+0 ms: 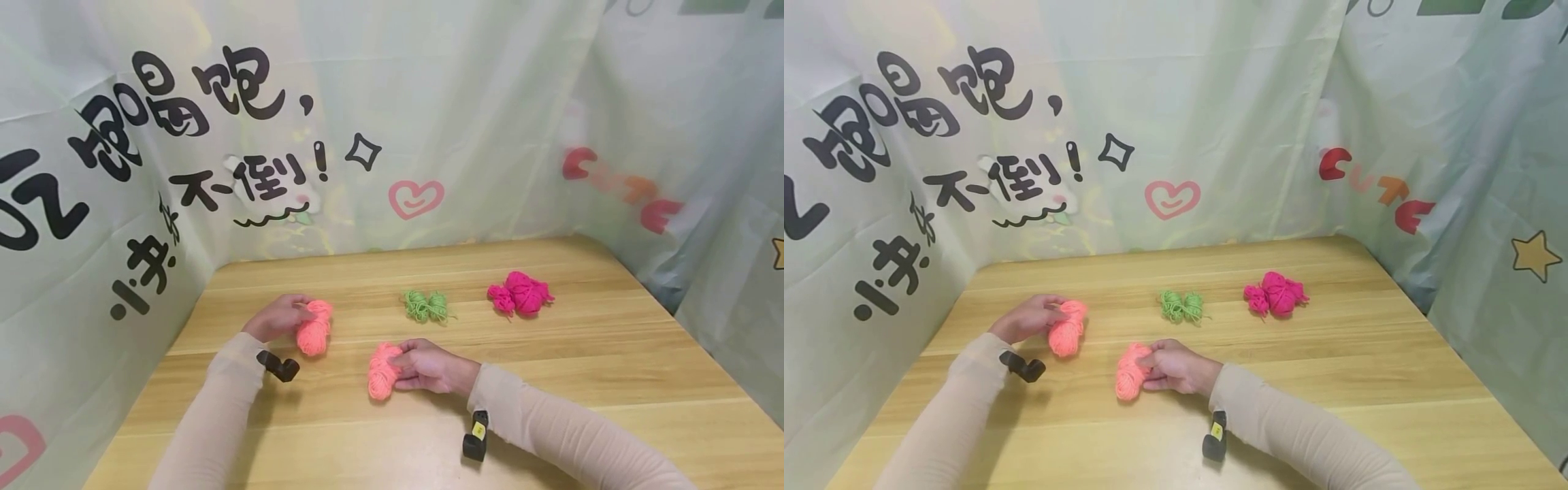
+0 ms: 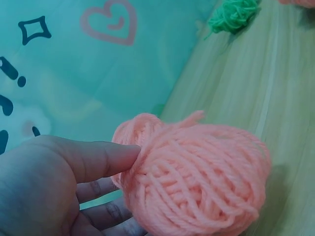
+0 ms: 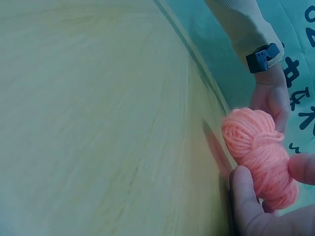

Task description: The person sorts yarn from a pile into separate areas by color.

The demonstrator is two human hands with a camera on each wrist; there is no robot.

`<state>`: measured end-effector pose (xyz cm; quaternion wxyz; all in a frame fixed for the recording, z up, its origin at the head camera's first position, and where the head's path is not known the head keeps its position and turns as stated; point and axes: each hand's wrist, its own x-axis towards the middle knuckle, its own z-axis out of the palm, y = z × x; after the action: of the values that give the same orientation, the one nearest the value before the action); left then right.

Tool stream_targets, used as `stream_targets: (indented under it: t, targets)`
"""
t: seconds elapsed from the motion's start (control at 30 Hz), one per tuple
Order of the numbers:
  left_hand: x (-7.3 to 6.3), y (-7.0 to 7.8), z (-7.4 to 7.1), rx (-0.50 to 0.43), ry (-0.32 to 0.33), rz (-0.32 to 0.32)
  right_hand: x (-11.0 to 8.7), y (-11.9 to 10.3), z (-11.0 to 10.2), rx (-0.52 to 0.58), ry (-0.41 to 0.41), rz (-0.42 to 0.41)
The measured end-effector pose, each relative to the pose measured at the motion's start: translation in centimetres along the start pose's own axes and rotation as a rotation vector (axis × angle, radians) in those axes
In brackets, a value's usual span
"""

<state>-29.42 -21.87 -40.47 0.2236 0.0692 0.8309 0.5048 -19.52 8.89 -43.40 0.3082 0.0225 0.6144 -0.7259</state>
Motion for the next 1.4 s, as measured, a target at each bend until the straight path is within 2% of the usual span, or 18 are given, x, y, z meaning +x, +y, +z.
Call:
stream_targets:
  t: [0.27, 0.8, 1.23, 1.4]
  targets:
    - [0.1, -0.6, -0.9, 0.012, 0.028, -0.020, 0.4, -0.2, 0.1, 0.008, -0.013, -0.015]
    - [-0.2, -1.3, -2.1, 0.016, 0.031, 0.009, 2.4, -2.0, 1.4, -0.021, 0.007, -0.052]
    - [0.1, -1.6, -2.3, 0.070, 0.087, -0.066, 4.6, -2.5, 2.2, -0.020, 0.038, -0.052]
    - [0.2, -1.9, -2.1, 0.080, 0.094, -0.071, 5.4, -2.7, 2.6, -0.023, 0.050, -0.046]
